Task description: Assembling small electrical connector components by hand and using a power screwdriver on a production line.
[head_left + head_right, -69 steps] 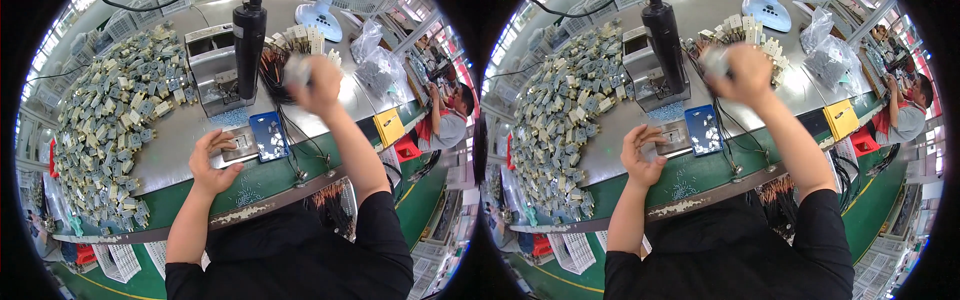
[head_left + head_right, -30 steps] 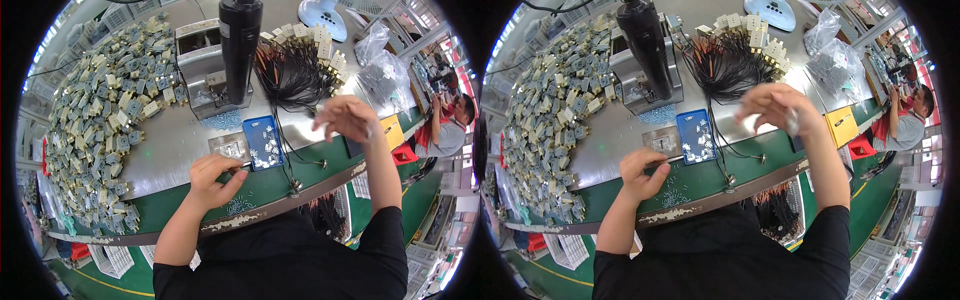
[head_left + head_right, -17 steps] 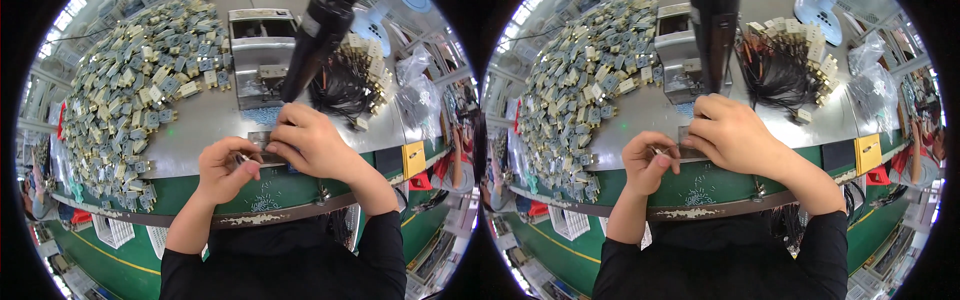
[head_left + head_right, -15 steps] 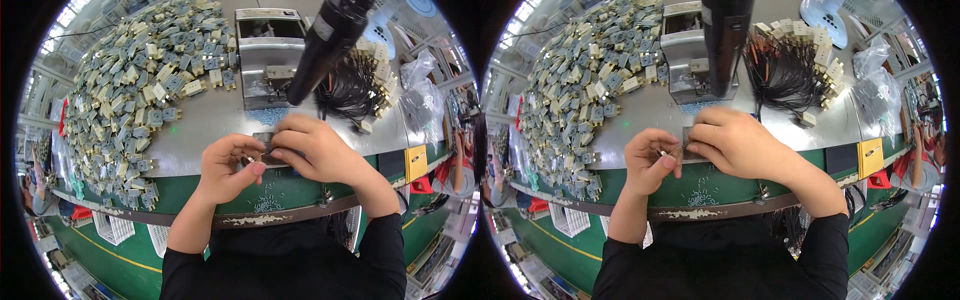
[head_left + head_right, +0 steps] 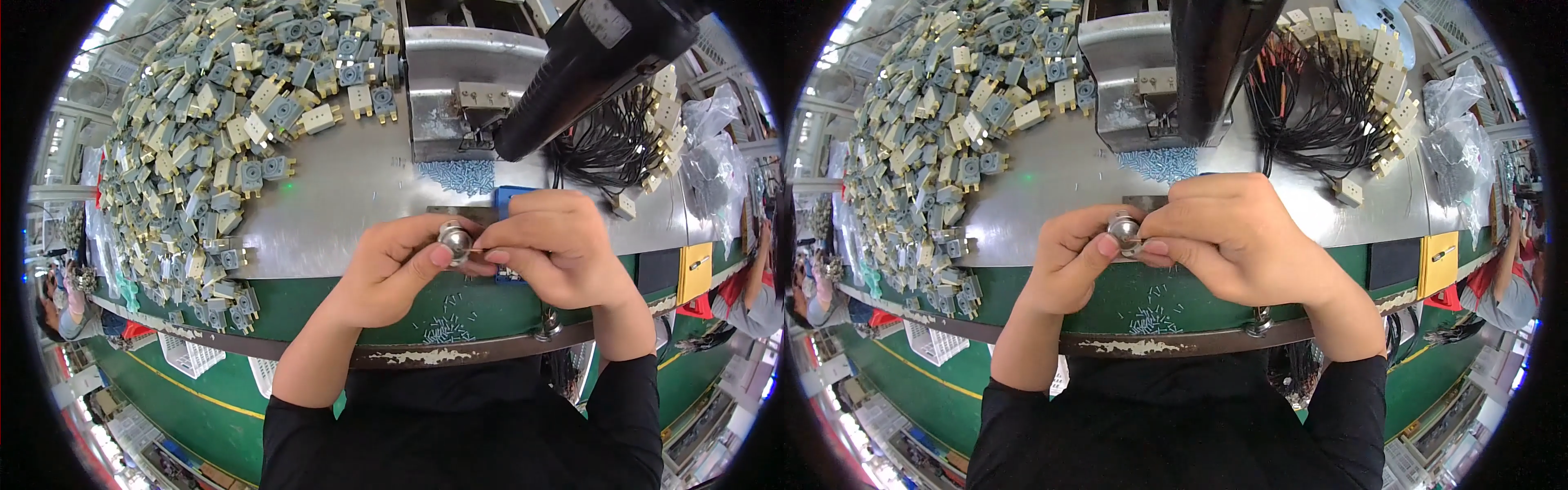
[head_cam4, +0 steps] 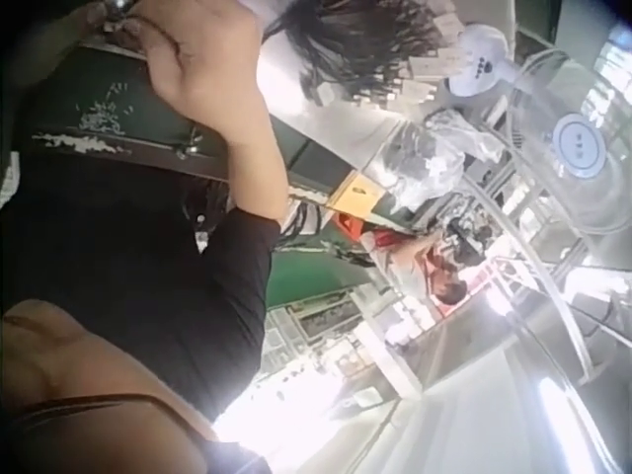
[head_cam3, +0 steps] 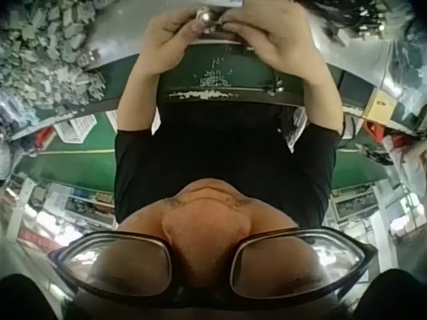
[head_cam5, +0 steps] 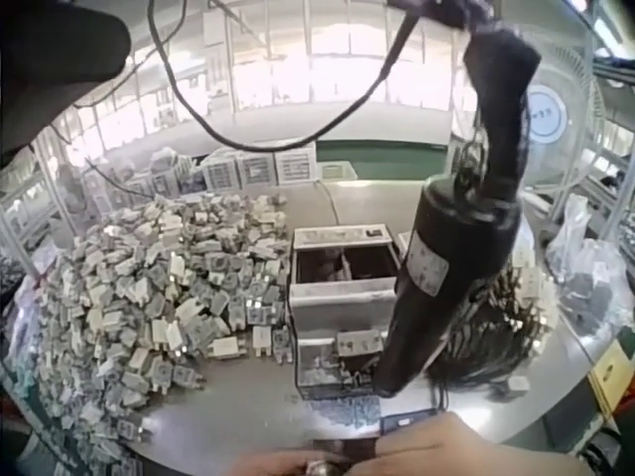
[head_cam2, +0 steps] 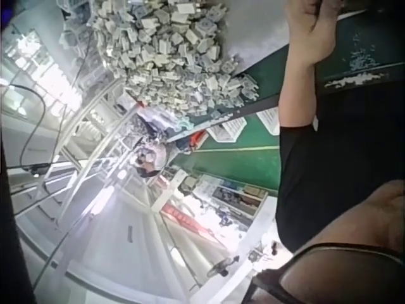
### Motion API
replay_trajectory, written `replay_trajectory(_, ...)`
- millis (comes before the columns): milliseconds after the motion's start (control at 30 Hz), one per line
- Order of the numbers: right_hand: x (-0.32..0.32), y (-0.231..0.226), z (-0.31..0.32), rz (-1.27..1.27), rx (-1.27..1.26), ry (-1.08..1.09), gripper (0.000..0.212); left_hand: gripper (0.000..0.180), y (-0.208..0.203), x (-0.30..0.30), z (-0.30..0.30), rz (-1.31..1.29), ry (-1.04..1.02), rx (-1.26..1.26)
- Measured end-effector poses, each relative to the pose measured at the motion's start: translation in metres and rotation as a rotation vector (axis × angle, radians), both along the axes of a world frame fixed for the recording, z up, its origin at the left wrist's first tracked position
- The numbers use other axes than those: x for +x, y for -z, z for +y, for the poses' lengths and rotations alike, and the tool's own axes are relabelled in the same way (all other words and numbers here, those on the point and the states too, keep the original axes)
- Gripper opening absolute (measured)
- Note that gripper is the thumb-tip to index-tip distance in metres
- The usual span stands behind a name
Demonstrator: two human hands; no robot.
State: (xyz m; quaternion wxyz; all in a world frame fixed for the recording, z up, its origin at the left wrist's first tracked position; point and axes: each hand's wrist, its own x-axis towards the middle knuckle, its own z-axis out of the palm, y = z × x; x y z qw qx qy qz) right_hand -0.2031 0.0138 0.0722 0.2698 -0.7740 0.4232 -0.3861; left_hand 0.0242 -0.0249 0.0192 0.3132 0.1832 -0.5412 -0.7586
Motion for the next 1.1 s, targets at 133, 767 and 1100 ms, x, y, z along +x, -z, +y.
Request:
replay_trajectory(133, -0.004, -0.002, 0.002, -0.115, 0.111, 0.004, 0.011, 0.042, 0.005, -0.005, 0.005, 0.146, 0.097, 0.175)
replay_trajectory(767, -0.002, -0.007, 0.007, -0.007, 0.225, -0.129, 0.022, 0.029, -0.015, 0.005, -0.011, -0.404, 0.266, -0.33)
replay_trajectory(1100, -0.004, -0.005, -0.001, -0.222, 0.549, -0.038, 0.031, 0.021, -0.002, 0.0, 0.006, -0.074, 0.156, -0.075)
